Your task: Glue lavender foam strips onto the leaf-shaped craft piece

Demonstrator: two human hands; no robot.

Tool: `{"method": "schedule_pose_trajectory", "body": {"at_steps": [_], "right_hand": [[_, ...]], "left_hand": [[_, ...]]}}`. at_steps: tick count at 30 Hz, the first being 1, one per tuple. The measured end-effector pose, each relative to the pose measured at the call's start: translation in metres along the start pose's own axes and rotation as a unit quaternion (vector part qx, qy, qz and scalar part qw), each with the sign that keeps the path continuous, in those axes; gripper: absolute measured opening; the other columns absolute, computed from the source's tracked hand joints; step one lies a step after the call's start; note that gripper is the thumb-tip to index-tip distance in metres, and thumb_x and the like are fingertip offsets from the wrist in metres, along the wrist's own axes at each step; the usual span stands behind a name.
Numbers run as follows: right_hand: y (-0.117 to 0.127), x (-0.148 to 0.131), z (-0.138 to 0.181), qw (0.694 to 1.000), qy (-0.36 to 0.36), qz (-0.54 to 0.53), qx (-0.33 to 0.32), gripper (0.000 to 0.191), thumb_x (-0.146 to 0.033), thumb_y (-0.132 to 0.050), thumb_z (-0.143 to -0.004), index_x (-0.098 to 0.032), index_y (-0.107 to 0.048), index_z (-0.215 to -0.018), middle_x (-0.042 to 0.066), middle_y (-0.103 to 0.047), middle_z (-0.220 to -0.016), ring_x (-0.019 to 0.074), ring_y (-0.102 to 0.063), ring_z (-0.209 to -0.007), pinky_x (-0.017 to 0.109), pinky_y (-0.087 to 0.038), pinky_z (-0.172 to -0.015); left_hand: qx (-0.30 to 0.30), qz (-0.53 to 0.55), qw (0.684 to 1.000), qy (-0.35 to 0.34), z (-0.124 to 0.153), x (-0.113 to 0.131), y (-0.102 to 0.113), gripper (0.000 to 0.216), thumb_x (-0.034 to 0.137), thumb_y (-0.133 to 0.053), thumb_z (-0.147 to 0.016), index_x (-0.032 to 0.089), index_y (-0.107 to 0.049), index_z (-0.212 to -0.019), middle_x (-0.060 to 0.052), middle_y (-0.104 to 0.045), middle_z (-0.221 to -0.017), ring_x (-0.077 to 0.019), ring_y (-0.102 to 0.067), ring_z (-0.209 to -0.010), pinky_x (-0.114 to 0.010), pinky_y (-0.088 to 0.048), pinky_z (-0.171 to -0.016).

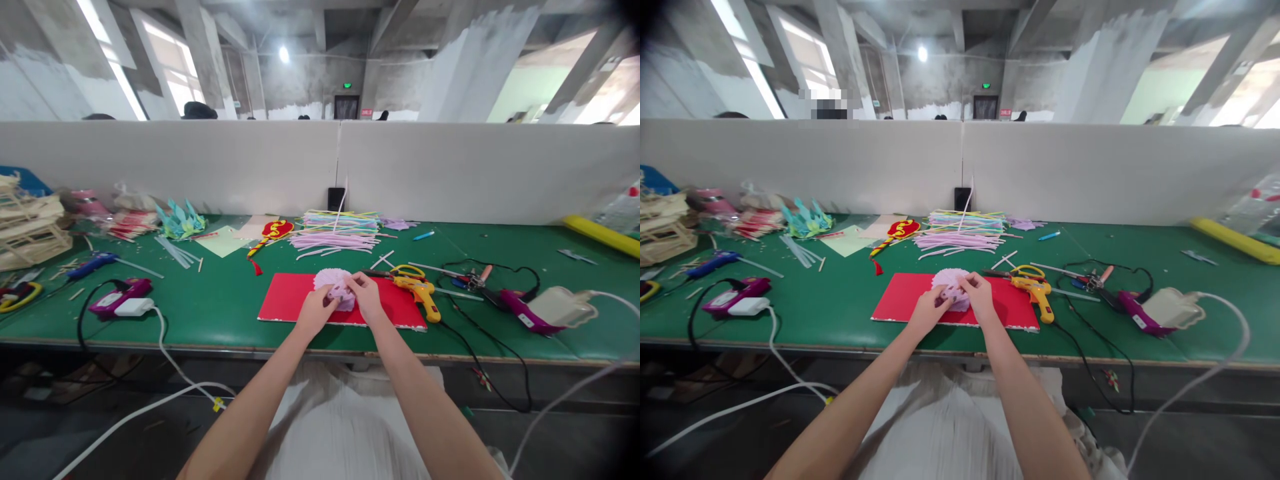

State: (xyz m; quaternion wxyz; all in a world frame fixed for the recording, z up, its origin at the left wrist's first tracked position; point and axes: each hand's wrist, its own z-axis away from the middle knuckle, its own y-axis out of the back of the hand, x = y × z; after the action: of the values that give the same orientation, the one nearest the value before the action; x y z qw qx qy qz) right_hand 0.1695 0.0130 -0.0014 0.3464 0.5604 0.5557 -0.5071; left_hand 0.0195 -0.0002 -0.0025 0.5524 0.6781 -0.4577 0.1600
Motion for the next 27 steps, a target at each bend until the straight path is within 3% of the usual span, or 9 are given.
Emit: {"method": "schedule_pose_trajectory", "body": {"at_steps": [3,10,27], "right_hand": [[0.0004,0.0023,-0.0012,1.0,-0.006,-0.014,0.002,0.034,-0.051,-0.072,-0.064,-0.021,-0.056,-0.059,-0.003,-0.057,-0.054,0.0111,-0.049,-0.051,0.026,-0.043,-0.055],[-0.0012,0.0027,0.0,0.999,-0.008,-0.023,-0.026,0.033,-0.048,-0.074,-0.063,-0.021,-0.055,-0.059,-0.003,-0.058,-0.054,0.011,-0.051,-0.052,0.026,-0.044,-0.056],[-0.0011,0.0014,0.0009,0.997,-0.021,-0.067,-0.029,0.03,-0.043,-0.077,-0.061,-0.02,-0.058,-0.059,-0.003,-0.06,-0.055,0.0105,-0.05,-0.053,0.025,-0.041,-0.055]], "left_hand": [[0.028,-0.055,0.998,-0.011,0.0008,-0.0006,-0.0011,0.028,0.028,-0.056,-0.085,0.017,-0.063,-0.11,-0.008,-0.07,-0.098,-0.0198,-0.06,-0.085,-0.031,-0.045,-0.082],[0.042,-0.136,0.989,-0.039,0.0015,-0.0029,-0.0051,0.028,0.033,-0.049,-0.091,0.016,-0.063,-0.108,-0.01,-0.07,-0.097,-0.0216,-0.06,-0.084,-0.033,-0.045,-0.08],[0.007,-0.117,0.991,-0.058,-0.0005,0.0005,-0.0026,0.024,0.021,-0.04,-0.095,0.018,-0.063,-0.101,-0.003,-0.072,-0.08,-0.0178,-0.063,-0.076,-0.029,-0.044,-0.077]]}}
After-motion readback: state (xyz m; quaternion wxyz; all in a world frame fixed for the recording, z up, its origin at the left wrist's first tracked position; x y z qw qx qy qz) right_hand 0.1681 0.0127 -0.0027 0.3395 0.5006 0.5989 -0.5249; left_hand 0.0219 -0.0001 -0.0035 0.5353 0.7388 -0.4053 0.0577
